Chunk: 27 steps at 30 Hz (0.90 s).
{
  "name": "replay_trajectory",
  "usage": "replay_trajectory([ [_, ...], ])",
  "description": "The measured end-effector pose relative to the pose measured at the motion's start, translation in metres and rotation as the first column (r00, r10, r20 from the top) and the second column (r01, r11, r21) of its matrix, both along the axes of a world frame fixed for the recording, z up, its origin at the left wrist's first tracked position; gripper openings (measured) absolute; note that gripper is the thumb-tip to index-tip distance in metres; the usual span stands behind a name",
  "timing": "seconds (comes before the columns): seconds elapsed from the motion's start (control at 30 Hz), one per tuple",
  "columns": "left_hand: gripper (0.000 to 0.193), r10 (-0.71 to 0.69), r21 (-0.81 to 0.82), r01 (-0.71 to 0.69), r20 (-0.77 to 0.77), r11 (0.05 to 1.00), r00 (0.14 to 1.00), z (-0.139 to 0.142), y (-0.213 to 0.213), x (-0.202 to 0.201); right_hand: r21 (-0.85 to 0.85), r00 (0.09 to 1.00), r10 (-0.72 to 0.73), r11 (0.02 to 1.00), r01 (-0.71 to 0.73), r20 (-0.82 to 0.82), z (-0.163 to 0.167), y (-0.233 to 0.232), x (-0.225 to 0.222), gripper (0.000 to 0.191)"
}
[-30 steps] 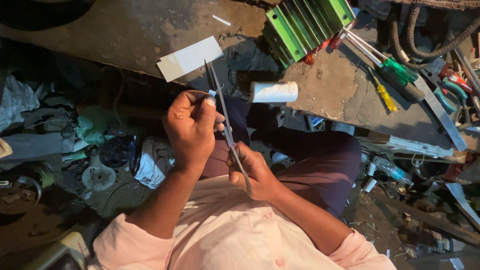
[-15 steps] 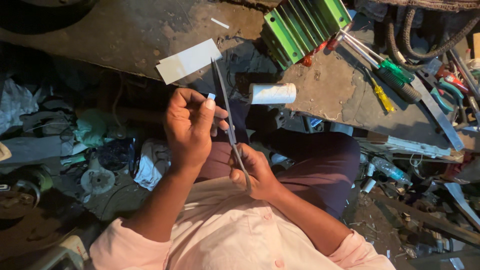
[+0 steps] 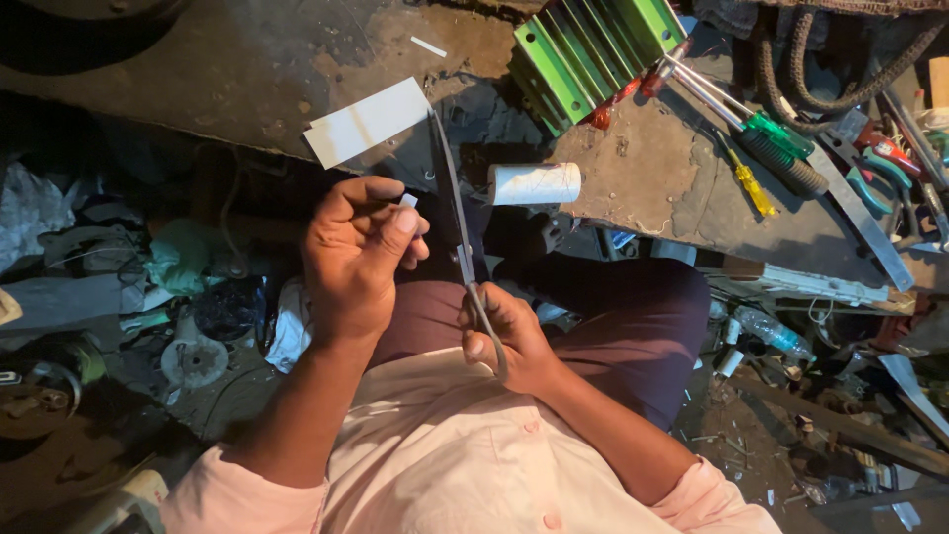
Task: The person sits at a cluttered workbench and works on a green finned motor housing containing a copper coil. They cut a piece of white sheet material with scissors, fit it inside the housing, rotate the housing, and work the copper windings and wire ends by hand.
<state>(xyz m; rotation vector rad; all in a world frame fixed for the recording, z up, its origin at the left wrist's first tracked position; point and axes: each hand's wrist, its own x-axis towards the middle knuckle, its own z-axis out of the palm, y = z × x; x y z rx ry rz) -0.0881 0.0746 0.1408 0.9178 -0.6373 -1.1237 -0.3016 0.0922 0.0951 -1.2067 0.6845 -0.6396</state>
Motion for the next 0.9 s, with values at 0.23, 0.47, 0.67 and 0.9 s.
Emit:
replay_trajectory([
  [0.23, 0.012, 0.087, 0.059, -0.103, 0.232, 0.993, 0.969, 0.0007, 0.0010, -0.0071, 0.016, 0.999, 0.042, 0.999, -0.043, 0.030, 0.0072, 0.0014, 0.0007, 0.058],
  [0.47, 0.010, 0.166, 0.026, -0.189, 0.373, 0.982, 0.913, -0.0043, 0.0006, -0.0051, 0.006, 0.996, 0.076, 0.997, -0.076, 0.046, 0.0089, 0.0004, 0.0007, 0.062],
  [0.67, 0.009, 0.151, 0.014, -0.169, 0.381, 0.985, 0.912, -0.0016, 0.0023, -0.0048, -0.033, 0.994, 0.105, 0.994, -0.104, 0.039, 0.0059, 0.0013, -0.0001, 0.063],
  [0.9, 0.009, 0.152, 0.032, -0.174, 0.358, 0.984, 0.921, -0.0031, 0.0032, -0.0094, -0.037, 0.991, 0.132, 0.991, -0.132, 0.008, 0.0018, 0.0035, -0.0008, 0.063],
])
